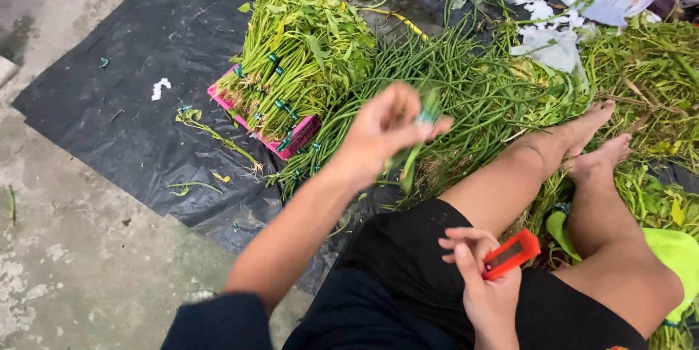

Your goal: The person sits on a black tarp and bundles long green vegetables by hand. They gather a handful of stems, wrap a green plastic band around them, and use a red utility knife to cut the excess band. The person repeats this process, placing the finished bundles into a pink crate.

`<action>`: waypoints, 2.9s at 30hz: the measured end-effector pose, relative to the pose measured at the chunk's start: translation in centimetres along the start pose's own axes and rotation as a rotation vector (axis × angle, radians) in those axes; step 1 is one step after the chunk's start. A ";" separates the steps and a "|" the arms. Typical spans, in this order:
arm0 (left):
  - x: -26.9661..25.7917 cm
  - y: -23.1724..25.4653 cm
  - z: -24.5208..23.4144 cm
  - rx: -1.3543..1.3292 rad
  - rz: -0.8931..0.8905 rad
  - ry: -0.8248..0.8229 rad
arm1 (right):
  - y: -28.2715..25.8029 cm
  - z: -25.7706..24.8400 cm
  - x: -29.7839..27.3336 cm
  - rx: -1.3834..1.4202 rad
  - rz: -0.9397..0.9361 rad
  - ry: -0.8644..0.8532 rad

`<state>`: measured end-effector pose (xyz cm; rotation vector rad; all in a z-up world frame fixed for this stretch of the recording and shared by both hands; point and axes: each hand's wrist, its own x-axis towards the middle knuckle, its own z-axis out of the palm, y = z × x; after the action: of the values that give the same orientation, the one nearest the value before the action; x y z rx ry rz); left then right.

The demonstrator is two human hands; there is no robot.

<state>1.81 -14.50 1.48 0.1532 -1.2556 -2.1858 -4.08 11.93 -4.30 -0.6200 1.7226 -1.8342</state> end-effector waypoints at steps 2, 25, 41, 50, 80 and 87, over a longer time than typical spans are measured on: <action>1.9 3.6 1.6 0.015 0.110 -0.121 | 0.4 -0.4 -0.1 0.005 -0.004 0.011; -11.4 -13.8 -22.3 1.388 -0.764 -0.038 | 1.8 -0.5 -2.3 -0.859 0.142 -0.212; -5.6 -15.8 -4.3 1.053 -0.738 -0.339 | 1.6 -5.9 -4.1 -0.729 -0.223 0.042; -5.7 -14.6 -4.0 0.726 -0.908 -0.027 | 1.2 -21.4 -5.2 -0.557 -0.145 0.665; -6.6 -14.9 -3.3 0.873 -0.865 -0.112 | 41.2 -24.7 -32.0 -0.425 1.419 1.322; -7.7 -15.9 -4.8 0.910 -0.708 -0.123 | 48.2 -31.4 -36.5 -0.990 1.529 0.917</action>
<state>2.82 -8.00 -15.60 0.9550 -2.4728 -1.9508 6.00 57.96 -53.44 1.1967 2.3791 -0.0186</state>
